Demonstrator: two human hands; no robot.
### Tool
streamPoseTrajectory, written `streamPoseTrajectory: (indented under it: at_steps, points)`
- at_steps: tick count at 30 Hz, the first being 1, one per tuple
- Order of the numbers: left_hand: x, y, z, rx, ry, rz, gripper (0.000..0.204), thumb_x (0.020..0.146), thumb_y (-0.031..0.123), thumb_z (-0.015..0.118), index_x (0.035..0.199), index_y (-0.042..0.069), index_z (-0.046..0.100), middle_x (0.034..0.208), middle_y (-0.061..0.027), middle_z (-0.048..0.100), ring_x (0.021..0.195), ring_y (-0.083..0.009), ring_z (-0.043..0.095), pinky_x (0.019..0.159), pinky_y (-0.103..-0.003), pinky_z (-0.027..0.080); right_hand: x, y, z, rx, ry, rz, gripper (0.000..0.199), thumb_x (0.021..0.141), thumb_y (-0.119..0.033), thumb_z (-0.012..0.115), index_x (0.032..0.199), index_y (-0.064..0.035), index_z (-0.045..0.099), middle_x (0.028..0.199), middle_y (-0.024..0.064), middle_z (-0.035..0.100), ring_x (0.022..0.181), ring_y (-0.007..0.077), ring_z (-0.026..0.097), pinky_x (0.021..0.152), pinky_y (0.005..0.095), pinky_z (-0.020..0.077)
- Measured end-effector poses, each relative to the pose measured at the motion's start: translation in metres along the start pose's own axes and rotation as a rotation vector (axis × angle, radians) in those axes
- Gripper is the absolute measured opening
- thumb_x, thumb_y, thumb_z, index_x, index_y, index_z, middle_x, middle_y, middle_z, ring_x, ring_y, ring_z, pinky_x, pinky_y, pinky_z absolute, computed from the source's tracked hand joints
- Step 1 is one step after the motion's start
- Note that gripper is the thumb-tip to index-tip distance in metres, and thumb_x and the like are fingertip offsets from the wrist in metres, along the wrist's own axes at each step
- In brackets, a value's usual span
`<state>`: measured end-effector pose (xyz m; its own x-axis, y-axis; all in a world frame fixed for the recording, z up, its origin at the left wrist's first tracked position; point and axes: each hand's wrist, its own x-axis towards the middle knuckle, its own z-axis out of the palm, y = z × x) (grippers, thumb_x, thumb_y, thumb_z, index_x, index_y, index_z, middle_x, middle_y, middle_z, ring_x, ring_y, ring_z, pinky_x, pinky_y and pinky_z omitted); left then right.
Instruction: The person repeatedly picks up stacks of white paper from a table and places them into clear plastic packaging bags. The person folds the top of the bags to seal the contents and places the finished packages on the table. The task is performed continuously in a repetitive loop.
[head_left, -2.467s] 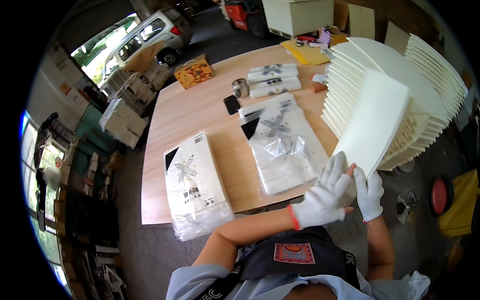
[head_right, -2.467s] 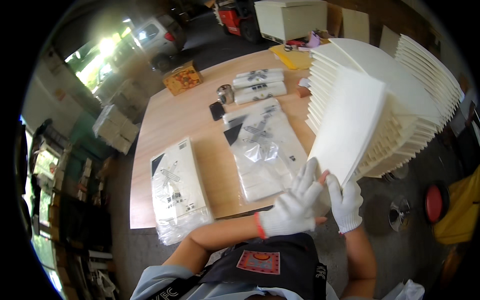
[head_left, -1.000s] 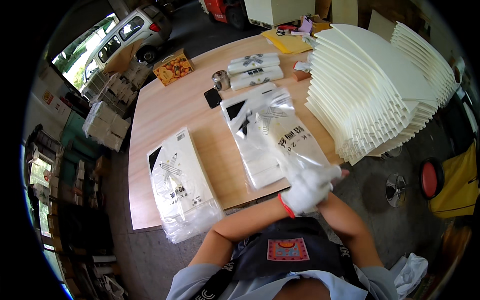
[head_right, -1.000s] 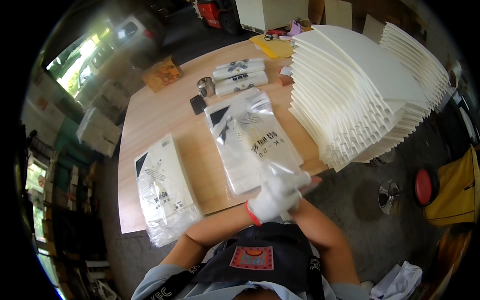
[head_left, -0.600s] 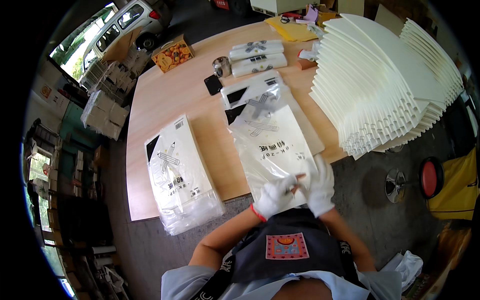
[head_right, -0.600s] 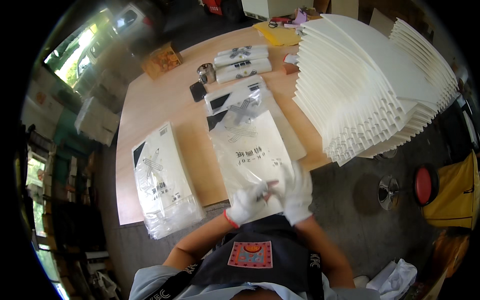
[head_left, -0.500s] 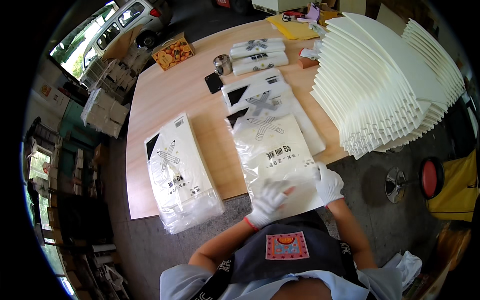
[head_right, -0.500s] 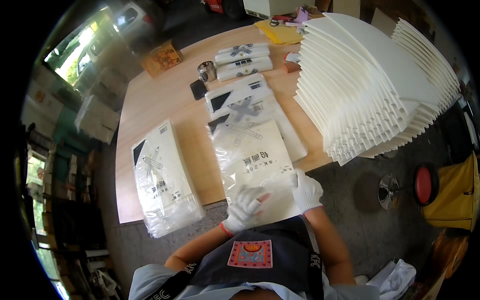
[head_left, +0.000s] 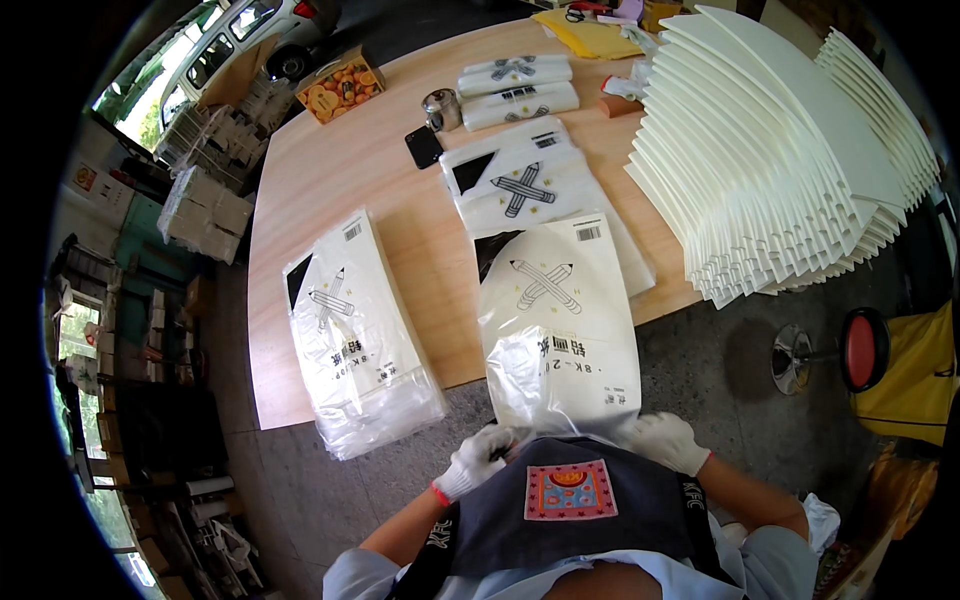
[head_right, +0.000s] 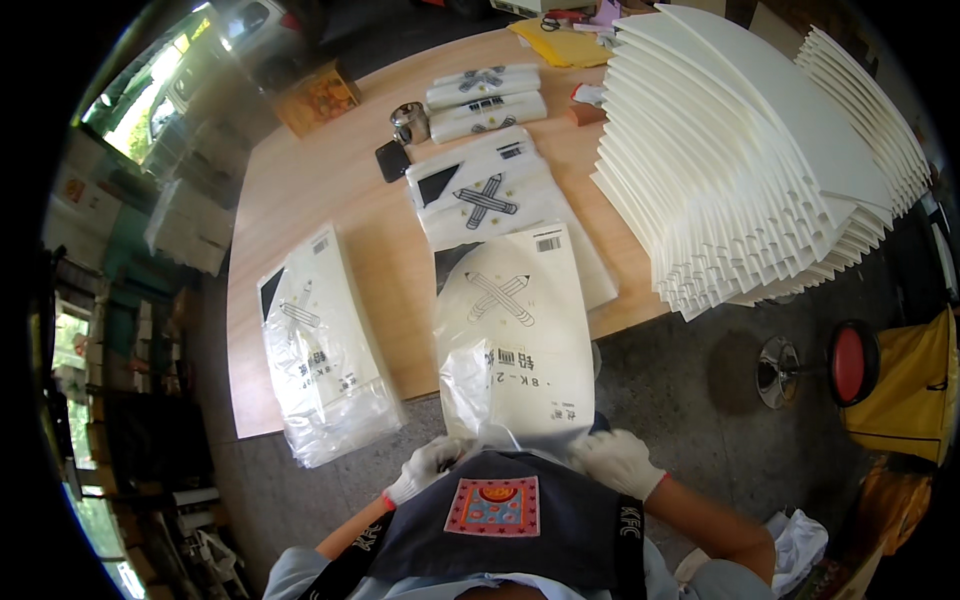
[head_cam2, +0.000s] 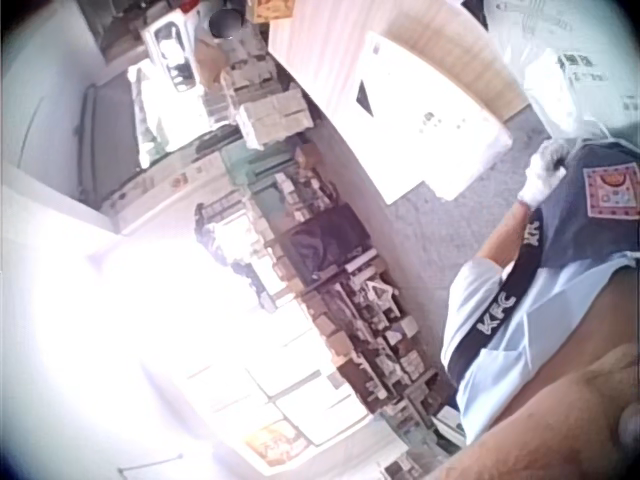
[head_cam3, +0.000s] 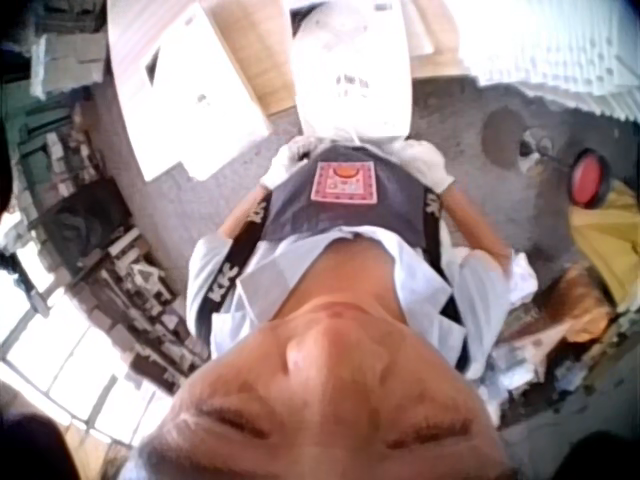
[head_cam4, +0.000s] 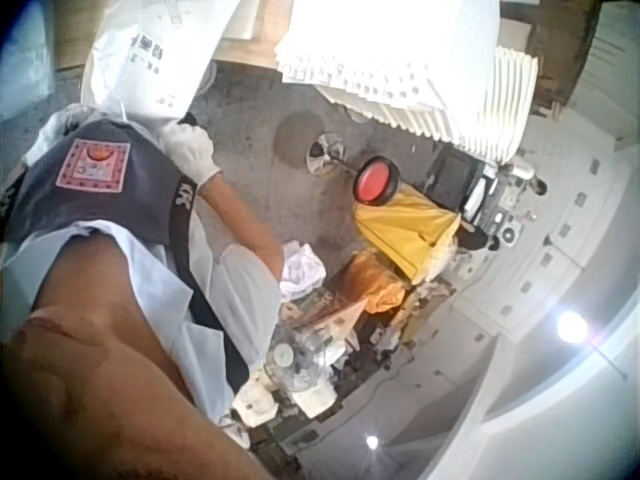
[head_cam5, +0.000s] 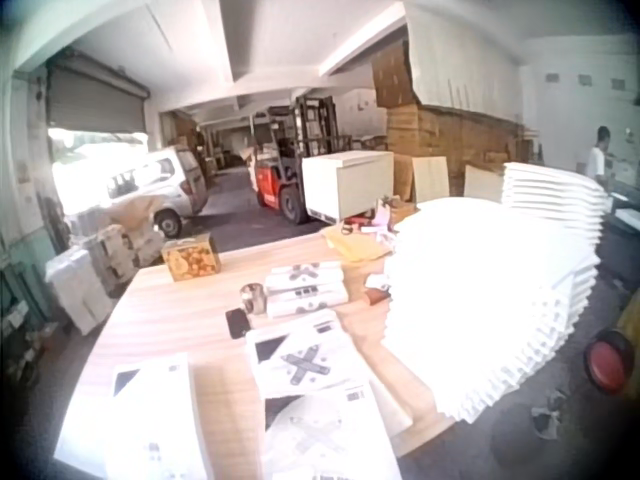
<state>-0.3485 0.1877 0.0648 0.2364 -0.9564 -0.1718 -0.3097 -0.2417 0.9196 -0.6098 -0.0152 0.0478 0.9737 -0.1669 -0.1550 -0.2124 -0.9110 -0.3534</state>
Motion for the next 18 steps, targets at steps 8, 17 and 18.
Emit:
streamPoseTrajectory:
  at_steps: [8, 17, 18]
  points:
    - [0.004, -0.041, 0.001, 0.260, 0.061, -0.338, 0.019, 0.077, 0.015, 0.064, 0.086, 0.006, 0.050, 0.075, -0.0102, 0.059, 0.072, -0.0227, 0.061, 0.064, -0.035, 0.049, 0.004, 0.019, -0.021, -0.081, -0.228, 0.384, 0.020, 0.080, -0.026, 0.049, 0.069, -0.0108, 0.058, 0.065, 0.0104, 0.062, 0.060, 0.0296, 0.061, 0.055, 0.0432, 0.0478]
    - [0.066, -0.063, 0.045, -0.388, 0.445, -0.495, 0.035, 0.089, 0.031, 0.059, 0.107, 0.001, 0.059, 0.090, -0.0076, 0.063, 0.082, -0.0157, 0.056, 0.075, -0.027, 0.044, 0.066, 0.099, 0.054, 1.085, 0.305, 0.713, 0.037, 0.090, -0.036, 0.053, 0.110, -0.0059, 0.060, 0.086, 0.0095, 0.066, 0.071, 0.0170, 0.061, 0.064, 0.0326, 0.0466]
    - [0.063, -0.072, 0.043, -0.327, 0.492, -0.334, 0.028, 0.089, 0.027, 0.059, 0.102, 0.002, 0.061, 0.084, -0.0076, 0.062, 0.078, -0.0167, 0.056, 0.071, -0.028, 0.044, 0.078, 0.077, 0.023, 1.037, 0.154, 0.741, 0.035, 0.089, -0.031, 0.055, 0.113, -0.0065, 0.059, 0.089, 0.0071, 0.065, 0.074, 0.0110, 0.057, 0.064, 0.0267, 0.0465]
